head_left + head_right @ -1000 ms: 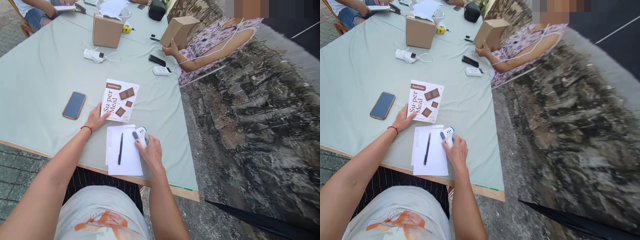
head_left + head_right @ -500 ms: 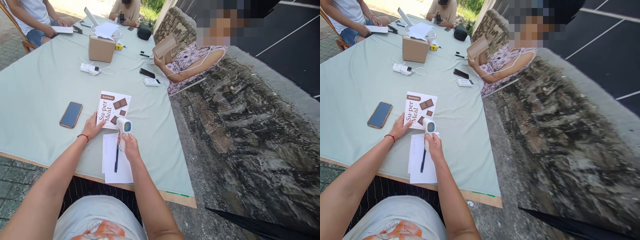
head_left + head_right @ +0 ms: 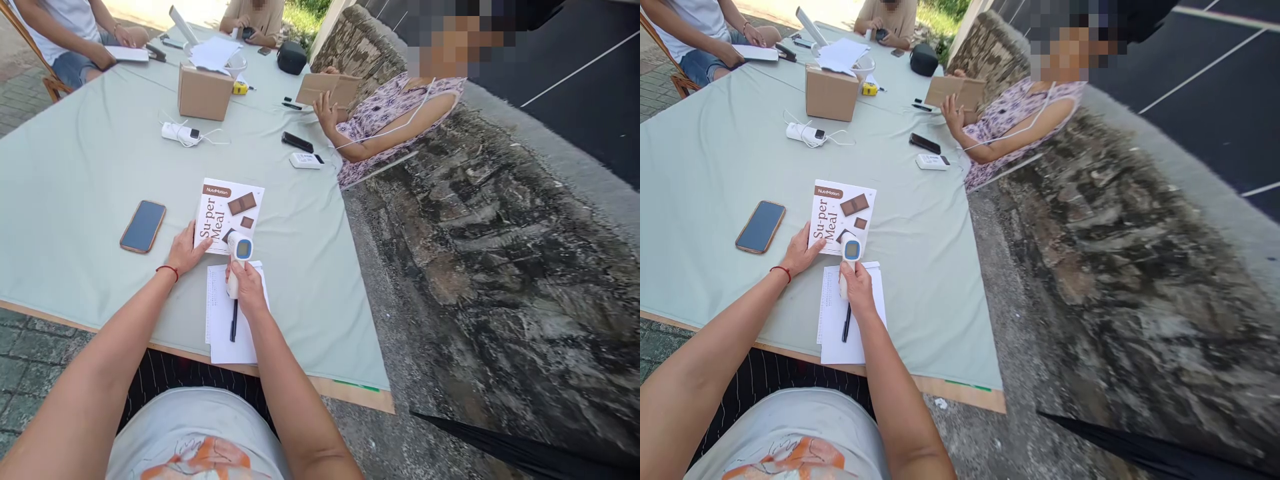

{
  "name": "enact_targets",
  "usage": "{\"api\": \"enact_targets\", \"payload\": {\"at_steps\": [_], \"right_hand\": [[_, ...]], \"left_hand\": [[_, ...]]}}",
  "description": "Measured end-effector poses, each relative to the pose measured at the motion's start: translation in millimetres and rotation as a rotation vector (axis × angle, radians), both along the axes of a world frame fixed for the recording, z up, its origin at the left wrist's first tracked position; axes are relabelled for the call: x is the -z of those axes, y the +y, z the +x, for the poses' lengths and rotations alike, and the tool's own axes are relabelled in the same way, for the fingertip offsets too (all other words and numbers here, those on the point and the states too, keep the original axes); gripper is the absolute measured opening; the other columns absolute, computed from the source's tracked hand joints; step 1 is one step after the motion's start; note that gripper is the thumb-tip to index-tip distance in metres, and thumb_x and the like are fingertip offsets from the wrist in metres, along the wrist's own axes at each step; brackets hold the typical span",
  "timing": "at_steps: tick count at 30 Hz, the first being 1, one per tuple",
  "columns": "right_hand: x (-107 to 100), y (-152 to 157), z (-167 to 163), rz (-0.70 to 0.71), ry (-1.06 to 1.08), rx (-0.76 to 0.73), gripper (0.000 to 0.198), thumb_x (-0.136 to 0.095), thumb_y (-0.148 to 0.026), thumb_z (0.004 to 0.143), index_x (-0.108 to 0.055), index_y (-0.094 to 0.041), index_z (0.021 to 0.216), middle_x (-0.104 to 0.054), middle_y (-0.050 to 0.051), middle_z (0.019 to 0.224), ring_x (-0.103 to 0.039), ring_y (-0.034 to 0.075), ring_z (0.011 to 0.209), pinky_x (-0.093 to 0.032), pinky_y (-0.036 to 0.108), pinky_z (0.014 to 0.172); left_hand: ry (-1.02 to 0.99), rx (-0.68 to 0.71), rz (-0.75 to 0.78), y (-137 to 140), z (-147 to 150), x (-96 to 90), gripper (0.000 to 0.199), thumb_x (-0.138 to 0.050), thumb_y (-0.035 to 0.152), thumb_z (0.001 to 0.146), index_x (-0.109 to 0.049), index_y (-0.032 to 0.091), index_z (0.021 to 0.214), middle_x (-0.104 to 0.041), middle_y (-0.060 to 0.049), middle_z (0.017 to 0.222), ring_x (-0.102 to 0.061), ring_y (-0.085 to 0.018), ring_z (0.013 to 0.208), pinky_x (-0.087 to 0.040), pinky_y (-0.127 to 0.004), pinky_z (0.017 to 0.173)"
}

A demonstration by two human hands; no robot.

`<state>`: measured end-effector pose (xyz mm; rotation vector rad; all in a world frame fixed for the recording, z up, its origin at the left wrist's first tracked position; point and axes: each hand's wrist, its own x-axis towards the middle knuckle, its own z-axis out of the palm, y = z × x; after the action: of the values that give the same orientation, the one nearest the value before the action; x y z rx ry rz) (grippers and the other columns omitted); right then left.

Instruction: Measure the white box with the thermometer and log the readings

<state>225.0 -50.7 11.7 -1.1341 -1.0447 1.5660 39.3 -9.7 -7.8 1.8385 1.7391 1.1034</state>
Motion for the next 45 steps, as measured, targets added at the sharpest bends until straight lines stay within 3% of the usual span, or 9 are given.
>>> {"api": "enact_targets", "payload": {"at_steps": [20,31,36,45], "right_hand": [[4,-1,-6,-0.026,0.032,-0.021,0.046,-0.069,-0.065,0.068,-0.053,-0.024,0.08,-0.051,-0.005,0.058,-0.044,0.012,0.054,-0.037,0.027,0.051],[-25,-34,17,0.006,0.009,0.083,0.038,-0.07,-0.056,0.071,-0.056,-0.022,0.079,-0.052,-0.004,0.066,-0.045,0.012,0.061,-0.04,0.026,0.056],[-38,-52,32,0.025,0.002,0.166,0.039,-0.072,-0.051,0.07,-0.063,-0.02,0.092,-0.061,0.0,0.078,-0.05,0.013,0.068,-0.045,0.028,0.065],[-42,-65,46,0.054,-0.019,0.184,0.033,-0.069,-0.049,0.075,-0.064,-0.019,0.089,-0.061,0.001,0.079,-0.051,0.015,0.071,-0.044,0.028,0.063]], "left_hand": [[-0.01,0.0,-0.002,-1,0,-2.5,0.054,-0.046,0.061,0.09,-0.05,0.019,0.124,-0.068,-0.012,0.116,-0.064,-0.03,0.103,-0.05,-0.045,0.089],[-0.028,0.002,-0.007,-2,0,-7.3,0.057,-0.047,0.061,0.089,-0.05,0.019,0.127,-0.068,-0.012,0.12,-0.064,-0.031,0.105,-0.05,-0.046,0.091],[-0.023,-0.009,-0.021,0,-2,-8.1,0.061,-0.047,0.063,0.089,-0.05,0.018,0.13,-0.067,-0.013,0.121,-0.064,-0.032,0.107,-0.05,-0.048,0.092],[-0.03,-0.021,-0.01,1,-3,-8.2,0.059,-0.048,0.061,0.089,-0.051,0.02,0.131,-0.068,-0.012,0.121,-0.065,-0.031,0.106,-0.051,-0.047,0.091]]}}
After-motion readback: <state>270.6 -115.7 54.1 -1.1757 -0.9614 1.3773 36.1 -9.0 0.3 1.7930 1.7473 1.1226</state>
